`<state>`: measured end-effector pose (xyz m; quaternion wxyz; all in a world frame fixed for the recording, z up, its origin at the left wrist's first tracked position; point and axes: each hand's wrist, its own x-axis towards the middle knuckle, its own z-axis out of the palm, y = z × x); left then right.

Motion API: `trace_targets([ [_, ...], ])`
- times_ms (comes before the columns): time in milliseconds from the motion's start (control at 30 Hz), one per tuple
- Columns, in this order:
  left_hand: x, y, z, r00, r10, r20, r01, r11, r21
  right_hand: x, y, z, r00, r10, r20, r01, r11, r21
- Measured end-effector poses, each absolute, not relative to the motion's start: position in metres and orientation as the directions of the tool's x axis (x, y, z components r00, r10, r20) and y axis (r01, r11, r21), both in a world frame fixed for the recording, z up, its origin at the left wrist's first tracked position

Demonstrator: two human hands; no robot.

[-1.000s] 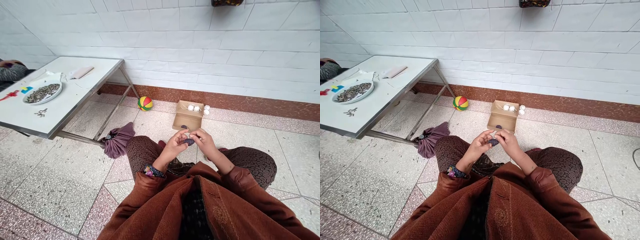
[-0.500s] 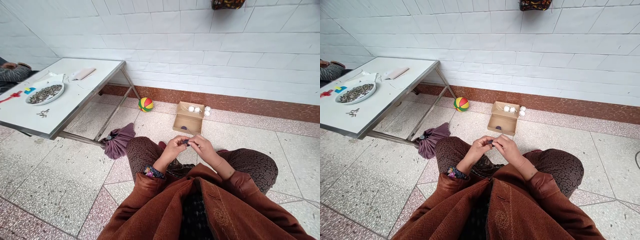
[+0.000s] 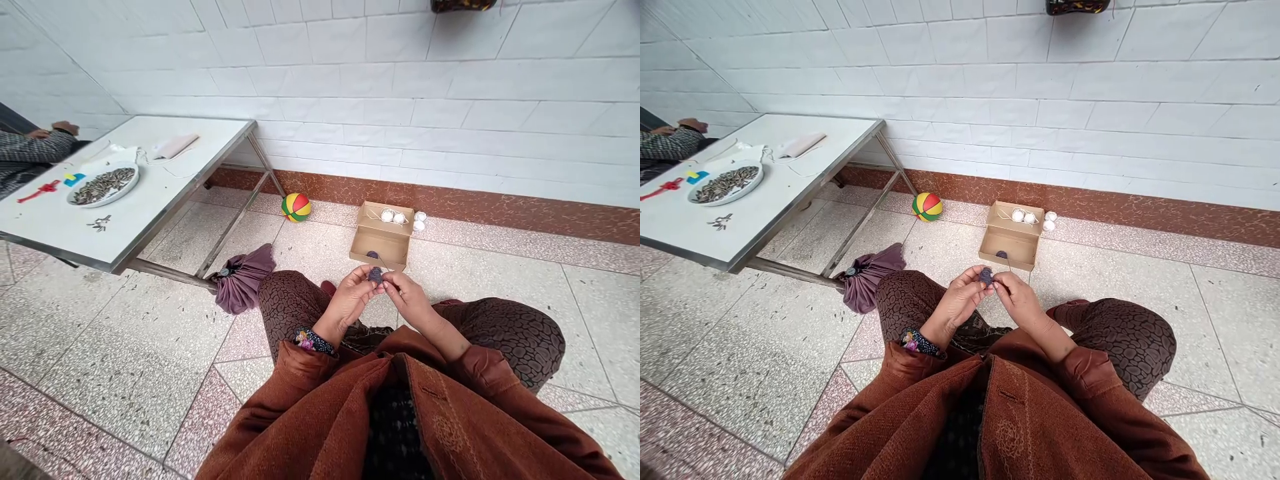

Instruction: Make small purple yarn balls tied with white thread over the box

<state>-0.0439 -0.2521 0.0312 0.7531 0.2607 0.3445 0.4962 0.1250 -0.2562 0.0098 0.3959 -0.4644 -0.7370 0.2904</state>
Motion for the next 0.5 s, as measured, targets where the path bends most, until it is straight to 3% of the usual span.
trace_targets([
  [300, -0.037, -0.253, 0.021, 0.141, 0.988, -0.07, -0.243, 0.103, 0.965, 0.128, -0.255, 0.013, -0.116, 0.944, 0.308, 0.489, 0.324, -0.81],
  [400, -0.036, -0.255, 0.021, 0.118, 0.99, -0.08, -0.172, 0.099, 0.98, 0.131, -0.254, 0.013, -0.103, 0.945, 0.309, 0.486, 0.319, -0.814],
  [500, -0.034, -0.257, 0.025, 0.139, 0.98, -0.142, -0.216, 0.17, 0.961, 0.132, -0.255, 0.016, -0.105, 0.949, 0.298, 0.473, 0.311, -0.824],
])
